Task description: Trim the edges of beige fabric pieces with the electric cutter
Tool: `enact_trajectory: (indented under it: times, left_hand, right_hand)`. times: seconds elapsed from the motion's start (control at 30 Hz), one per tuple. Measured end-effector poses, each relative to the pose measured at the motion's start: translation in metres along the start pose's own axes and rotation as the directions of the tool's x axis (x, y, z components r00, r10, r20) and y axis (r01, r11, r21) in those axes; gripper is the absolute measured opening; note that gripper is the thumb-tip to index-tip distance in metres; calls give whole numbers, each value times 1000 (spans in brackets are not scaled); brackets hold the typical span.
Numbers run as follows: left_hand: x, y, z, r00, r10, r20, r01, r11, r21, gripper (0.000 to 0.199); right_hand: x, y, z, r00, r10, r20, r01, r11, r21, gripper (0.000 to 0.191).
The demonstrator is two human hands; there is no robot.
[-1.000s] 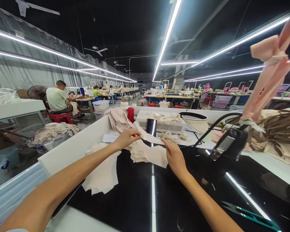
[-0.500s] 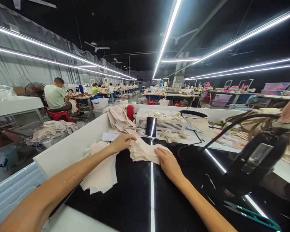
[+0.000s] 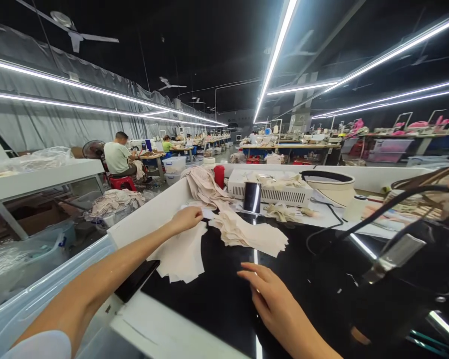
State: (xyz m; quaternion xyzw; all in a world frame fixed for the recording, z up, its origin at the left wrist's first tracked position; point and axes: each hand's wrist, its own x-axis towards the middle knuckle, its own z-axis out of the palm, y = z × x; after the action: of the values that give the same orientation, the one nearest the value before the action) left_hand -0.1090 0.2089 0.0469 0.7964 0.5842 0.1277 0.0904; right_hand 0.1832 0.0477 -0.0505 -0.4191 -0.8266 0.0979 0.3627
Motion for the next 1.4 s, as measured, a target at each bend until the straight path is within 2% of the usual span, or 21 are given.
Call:
enact_trajectory:
  times: [0.13,0.27,0.4,0.53,0.6,0.67,0.73,0.77,0.83,0.93,0.97,1.03,1.1,1.2,1.3,1.4]
  left_hand:
    - [-30,-23,-1,971,-228,73,217,967,132,32]
    - [-52,-27,9,948,-316,45,307,940,146,33]
    - [-57,-29,14,945,-327,13,326,944,57,32]
    - [-57,-33,8,957,-290,-22,286,953,-102,30]
    - [-57,-30,1,969,-243,-40,229,950,-214,27]
    - [-59,-20,-6,981,-192,-42,166,925,-342,26]
    - [-65,-2,-11,991,-133,-12,111,872,-477,31]
    - [-69,9,-12,995,-95,18,90,836,-541,35]
    - [-79,35,-11,997,-4,82,57,756,-652,42]
    - [-96,75,-2,973,136,184,55,644,-763,45]
    - [-102,86,2,959,177,219,66,616,-785,45]
    - [-110,105,10,925,247,288,102,569,-816,45]
    - [-115,119,16,892,291,345,148,535,-832,45]
    - [-117,129,25,866,295,404,209,519,-829,49]
    - [-119,132,36,864,218,455,299,506,-809,60]
    - [-124,132,48,842,90,531,431,478,-765,71]
  right_hand:
    - [-17,-16,1,997,-12,72,5,995,100,42]
    - [-23,-23,2,996,-33,78,20,987,158,42]
    - [-27,-29,0,994,-62,93,48,988,144,42]
    - [-33,-33,-5,992,-53,118,33,986,164,40]
    - [-35,-35,-7,994,-11,111,-18,967,255,35]
    - [-34,-37,-7,987,97,124,-140,907,397,28]
    - [-31,-40,-6,949,258,180,-314,756,575,28]
    - [-29,-42,-7,913,343,220,-398,638,659,33]
    - [-24,-47,-9,817,487,310,-505,343,792,48]
    - [-20,-54,-17,673,578,461,-518,-76,852,57]
    - [-20,-56,-21,650,572,500,-499,-174,849,56]
    - [-23,-57,-30,642,545,539,-462,-286,840,58]
    - [-29,-56,-39,646,535,544,-456,-302,837,66]
    - [-39,-53,-50,630,577,521,-506,-204,838,64]
    - [-48,-51,-54,683,561,469,-539,-47,841,49]
    - [-51,-53,-55,735,531,421,-524,51,850,49]
